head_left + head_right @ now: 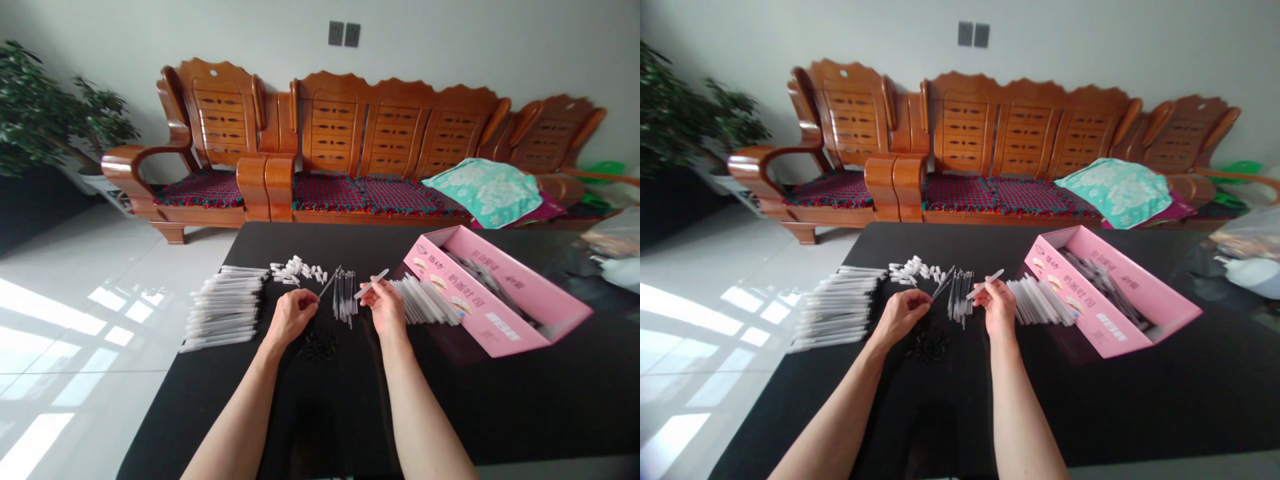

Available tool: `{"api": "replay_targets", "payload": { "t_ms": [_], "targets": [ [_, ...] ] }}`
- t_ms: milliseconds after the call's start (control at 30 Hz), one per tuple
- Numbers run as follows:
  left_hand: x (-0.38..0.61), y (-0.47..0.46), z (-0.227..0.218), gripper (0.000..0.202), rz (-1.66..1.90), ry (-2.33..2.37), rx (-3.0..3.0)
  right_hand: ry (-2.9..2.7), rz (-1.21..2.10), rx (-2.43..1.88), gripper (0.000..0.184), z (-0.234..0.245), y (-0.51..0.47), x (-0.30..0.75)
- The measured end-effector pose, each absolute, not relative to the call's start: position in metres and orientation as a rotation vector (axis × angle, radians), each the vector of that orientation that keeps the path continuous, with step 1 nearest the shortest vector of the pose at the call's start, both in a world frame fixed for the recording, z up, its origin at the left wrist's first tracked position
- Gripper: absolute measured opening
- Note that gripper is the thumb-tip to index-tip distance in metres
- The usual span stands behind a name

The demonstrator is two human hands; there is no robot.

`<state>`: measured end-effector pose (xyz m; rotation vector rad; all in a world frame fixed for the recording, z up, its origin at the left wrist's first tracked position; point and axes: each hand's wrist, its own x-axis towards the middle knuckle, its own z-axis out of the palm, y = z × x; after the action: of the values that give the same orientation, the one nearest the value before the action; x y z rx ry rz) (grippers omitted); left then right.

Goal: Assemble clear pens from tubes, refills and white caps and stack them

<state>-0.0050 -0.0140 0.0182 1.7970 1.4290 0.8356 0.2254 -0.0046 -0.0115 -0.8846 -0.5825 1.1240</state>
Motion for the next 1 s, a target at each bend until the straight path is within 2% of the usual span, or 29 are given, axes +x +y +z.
{"api": "replay_targets", "payload": {
  "t_ms": [367,1000],
  "targets": [
    [0.0,-0.017,0.018,0.019,0.77,1.357,1.945,-0.497,0.948,-0.856,0.031,-0.01,-0.003,0.238],
    [0.003,-0.018,0.02,0.019,0.757,1.36,1.973,-0.594,1.003,-0.901,0.034,-0.008,-0.004,0.23]
  ]
}}
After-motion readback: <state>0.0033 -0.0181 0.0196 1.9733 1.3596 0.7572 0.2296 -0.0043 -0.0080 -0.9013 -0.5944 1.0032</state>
